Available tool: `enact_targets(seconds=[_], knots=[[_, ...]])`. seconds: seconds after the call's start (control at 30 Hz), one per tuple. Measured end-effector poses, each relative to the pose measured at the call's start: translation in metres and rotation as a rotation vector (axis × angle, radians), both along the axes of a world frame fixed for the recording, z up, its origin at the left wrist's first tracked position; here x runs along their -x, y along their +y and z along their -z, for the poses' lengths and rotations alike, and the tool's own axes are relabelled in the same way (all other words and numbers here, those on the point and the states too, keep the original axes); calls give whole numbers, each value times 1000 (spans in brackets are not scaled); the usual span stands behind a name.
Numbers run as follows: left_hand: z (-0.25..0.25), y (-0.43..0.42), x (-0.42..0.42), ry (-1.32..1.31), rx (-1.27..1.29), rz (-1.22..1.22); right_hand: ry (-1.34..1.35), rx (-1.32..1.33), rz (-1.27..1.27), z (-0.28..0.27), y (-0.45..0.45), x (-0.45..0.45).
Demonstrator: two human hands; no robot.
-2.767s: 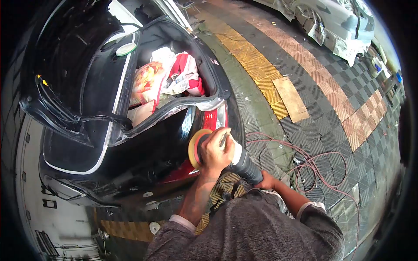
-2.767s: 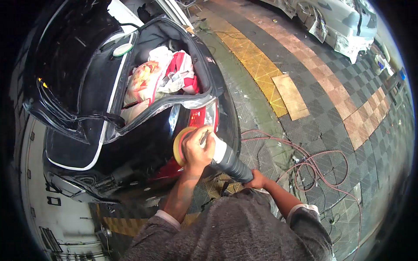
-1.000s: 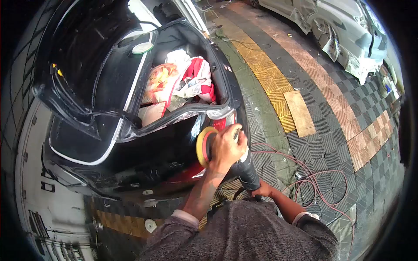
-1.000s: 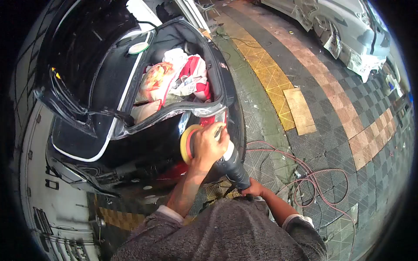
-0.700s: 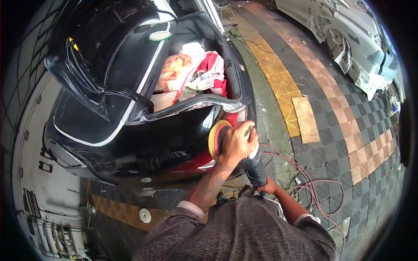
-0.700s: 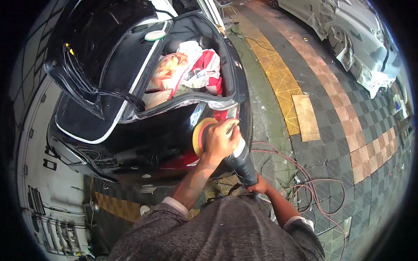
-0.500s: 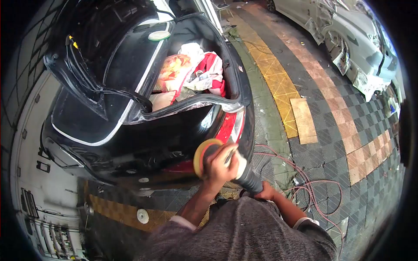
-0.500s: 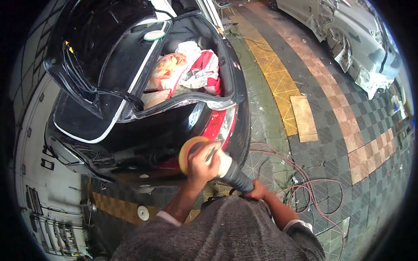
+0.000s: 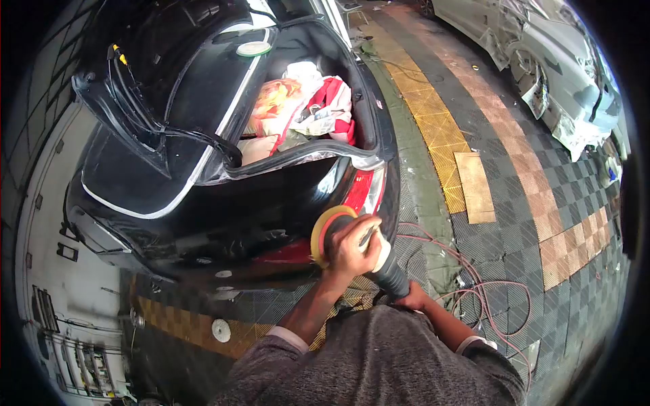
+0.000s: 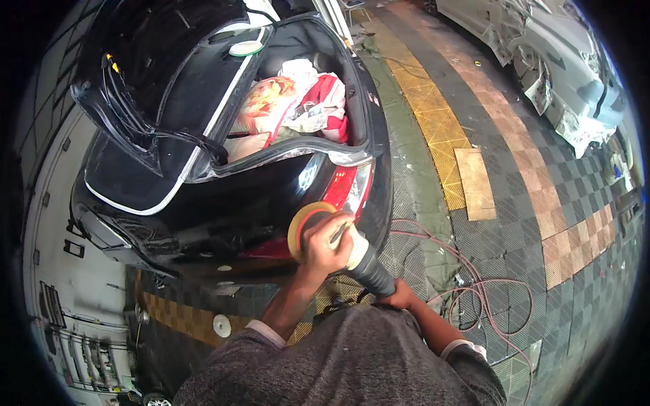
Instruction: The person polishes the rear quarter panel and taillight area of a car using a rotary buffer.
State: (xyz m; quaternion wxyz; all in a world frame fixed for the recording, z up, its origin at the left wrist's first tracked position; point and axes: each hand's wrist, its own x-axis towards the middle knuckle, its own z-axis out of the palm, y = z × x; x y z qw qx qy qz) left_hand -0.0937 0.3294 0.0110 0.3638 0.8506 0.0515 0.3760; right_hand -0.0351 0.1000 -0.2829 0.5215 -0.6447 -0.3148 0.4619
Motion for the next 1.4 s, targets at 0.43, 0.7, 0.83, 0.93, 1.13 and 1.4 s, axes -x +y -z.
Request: enact_targets(seconds=[0.43,0.7,0.83,0.93,1.13,1.4], knots=[[-7,4,20,-60,-11,43,5,57,50,-5,-3,13],[-2,-4,9,-12,23,-44,-80,213,-77,-22,-24,-9],[-2,-4,-37,52,77,-8,-37,228,61,-42,-24,-16],[-4,-3,-56,77,1,-34,35,312,77,-31,-23,-25],[5,-8,-46,49,28,-98,16,142,-64,-16,-31,-38],[9,-9,-53,52,12,-127,84,103,-118,10,-34,-55]])
